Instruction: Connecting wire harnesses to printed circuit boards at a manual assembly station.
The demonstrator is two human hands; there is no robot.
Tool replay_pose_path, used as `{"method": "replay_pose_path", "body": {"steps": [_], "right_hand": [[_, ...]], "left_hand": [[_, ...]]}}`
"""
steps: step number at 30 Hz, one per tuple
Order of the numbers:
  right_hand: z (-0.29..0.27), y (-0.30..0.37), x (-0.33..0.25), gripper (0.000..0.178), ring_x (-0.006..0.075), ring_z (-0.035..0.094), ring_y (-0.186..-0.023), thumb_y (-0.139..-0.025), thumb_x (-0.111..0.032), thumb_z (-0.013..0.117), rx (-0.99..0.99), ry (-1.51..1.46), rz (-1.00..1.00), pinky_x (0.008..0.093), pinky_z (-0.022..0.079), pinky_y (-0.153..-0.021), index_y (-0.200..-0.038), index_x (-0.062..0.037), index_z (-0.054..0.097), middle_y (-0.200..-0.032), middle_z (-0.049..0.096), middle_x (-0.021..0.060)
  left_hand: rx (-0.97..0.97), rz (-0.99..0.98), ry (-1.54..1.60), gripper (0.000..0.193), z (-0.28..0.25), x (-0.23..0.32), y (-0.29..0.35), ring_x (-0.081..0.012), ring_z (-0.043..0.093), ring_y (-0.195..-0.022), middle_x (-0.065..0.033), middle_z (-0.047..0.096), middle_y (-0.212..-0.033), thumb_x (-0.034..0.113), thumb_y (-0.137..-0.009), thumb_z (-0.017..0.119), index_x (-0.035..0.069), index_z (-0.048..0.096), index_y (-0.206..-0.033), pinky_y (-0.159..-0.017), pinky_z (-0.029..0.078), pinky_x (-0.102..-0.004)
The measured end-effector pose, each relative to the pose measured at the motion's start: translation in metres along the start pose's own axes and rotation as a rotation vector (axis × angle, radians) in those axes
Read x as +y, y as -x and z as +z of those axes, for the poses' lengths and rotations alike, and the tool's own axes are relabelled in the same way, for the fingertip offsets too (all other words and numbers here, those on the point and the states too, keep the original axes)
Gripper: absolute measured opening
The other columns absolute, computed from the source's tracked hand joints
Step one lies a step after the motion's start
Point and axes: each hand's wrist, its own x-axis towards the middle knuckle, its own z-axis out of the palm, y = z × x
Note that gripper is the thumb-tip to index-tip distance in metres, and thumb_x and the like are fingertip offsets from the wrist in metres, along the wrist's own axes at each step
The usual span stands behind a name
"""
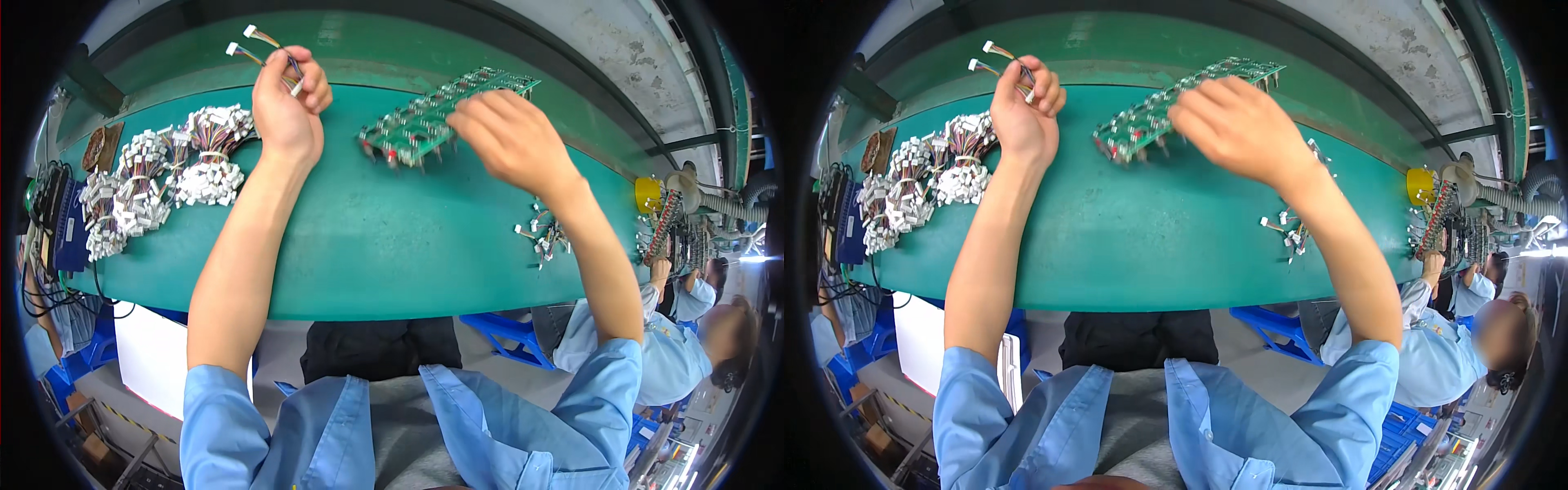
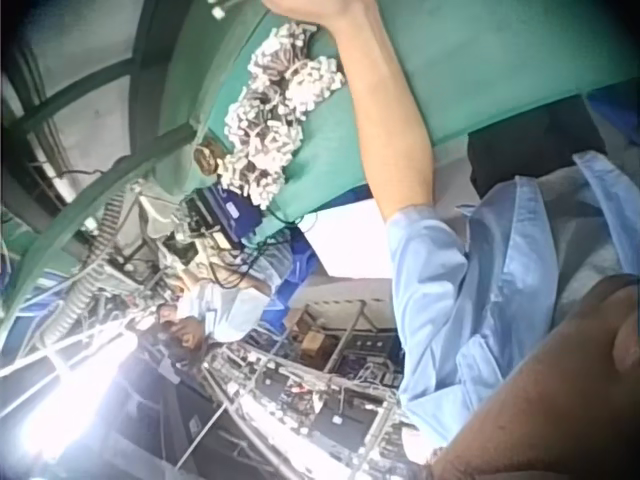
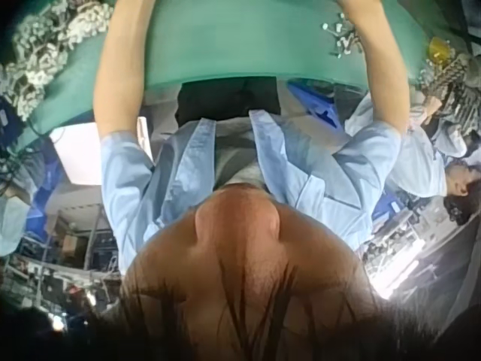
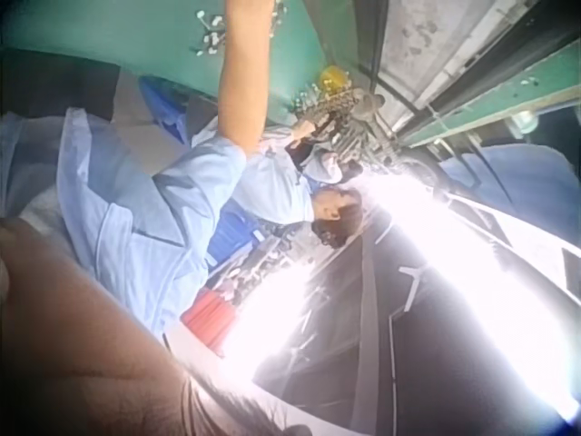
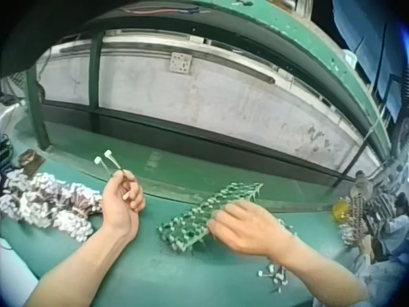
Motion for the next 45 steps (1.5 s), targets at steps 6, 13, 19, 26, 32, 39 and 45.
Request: {"method": "replay_pose_path", "body": {"steps": [6,13,19,26,32,39,45], "right_hand": [[-0.018,0.027,-0.074,0.017,0.0182,0.062,-0.089,-0.082,-0.008,0.068,0.178,-0.155,0.009,0.0340,0.052,-0.083,-0.097,-0.0112,0.061,-0.102,0.064,0.0015],[-0.033,0.071,-0.102,0.018,0.0184,0.062,-0.090,-0.080,-0.009,0.073,0.081,-0.256,0.337,0.0413,0.047,-0.097,-0.095,-0.0126,0.064,-0.101,0.065,0.0011],[-0.024,0.087,-0.108,0.019,0.0171,0.062,-0.090,-0.078,-0.011,0.076,0.143,-0.088,0.425,0.0423,0.043,-0.100,-0.093,-0.0133,0.065,-0.097,0.066,-0.0009],[-0.020,0.076,-0.103,0.016,0.0155,0.062,-0.090,-0.080,-0.013,0.076,0.169,-0.118,0.357,0.0414,0.043,-0.101,-0.092,-0.0119,0.066,-0.096,0.067,-0.0017],[-0.034,0.079,-0.121,0.015,0.0185,0.063,-0.092,-0.081,-0.014,0.075,0.136,-0.308,0.636,0.0418,0.043,-0.102,-0.093,-0.0095,0.067,-0.097,0.068,0.0006],[-0.038,0.075,-0.131,0.015,0.0251,0.064,-0.092,-0.085,-0.010,0.072,0.204,-0.539,0.851,0.0408,0.046,-0.099,-0.098,-0.0024,0.069,-0.097,0.070,0.0058],[-0.029,0.080,-0.114,0.013,0.0250,0.063,-0.084,-0.087,-0.009,0.066,0.170,-0.673,0.939,0.0360,0.049,-0.083,-0.098,-0.0023,0.068,-0.096,0.070,0.0068]], "left_hand": [[-0.162,-0.184,-0.122,0.023,-0.013,0.001,-0.011,-0.0126,0.050,-0.056,-0.0035,0.057,-0.071,0.024,-0.104,0.045,0.006,0.058,-0.099,-0.052,0.037,-0.0247],[-0.148,-0.117,-0.578,0.024,0.009,-0.019,-0.001,-0.0119,0.054,-0.052,-0.0041,0.061,-0.071,0.025,-0.105,0.045,0.007,0.059,-0.097,-0.042,0.035,-0.0213],[-0.170,-0.046,-0.600,0.018,0.022,-0.017,0.008,-0.0164,0.056,-0.057,-0.0072,0.062,-0.071,0.017,-0.101,0.054,0.004,0.061,-0.091,-0.048,0.041,-0.0247],[-0.173,0.014,-0.797,0.024,0.035,0.004,0.030,-0.0147,0.057,-0.070,-0.0078,0.065,-0.081,0.025,-0.105,0.045,0.005,0.058,-0.100,-0.062,0.039,-0.0239],[-0.345,-0.202,-1.140,0.028,0.032,0.020,0.040,-0.0219,0.070,-0.089,-0.0146,0.072,-0.092,0.025,-0.106,0.043,0.003,0.058,-0.098,-0.077,0.049,-0.0288],[-0.351,-0.240,-1.178,0.030,0.053,0.047,0.094,-0.0256,0.071,-0.100,-0.0174,0.072,-0.103,0.024,-0.106,0.042,0.001,0.058,-0.095,-0.087,0.054,-0.0336],[-0.298,-0.524,-1.030,0.027,0.067,0.068,0.138,-0.0310,0.068,-0.111,-0.0236,0.069,-0.113,0.024,-0.107,0.044,0.002,0.057,-0.095,-0.090,0.055,-0.0385]]}}
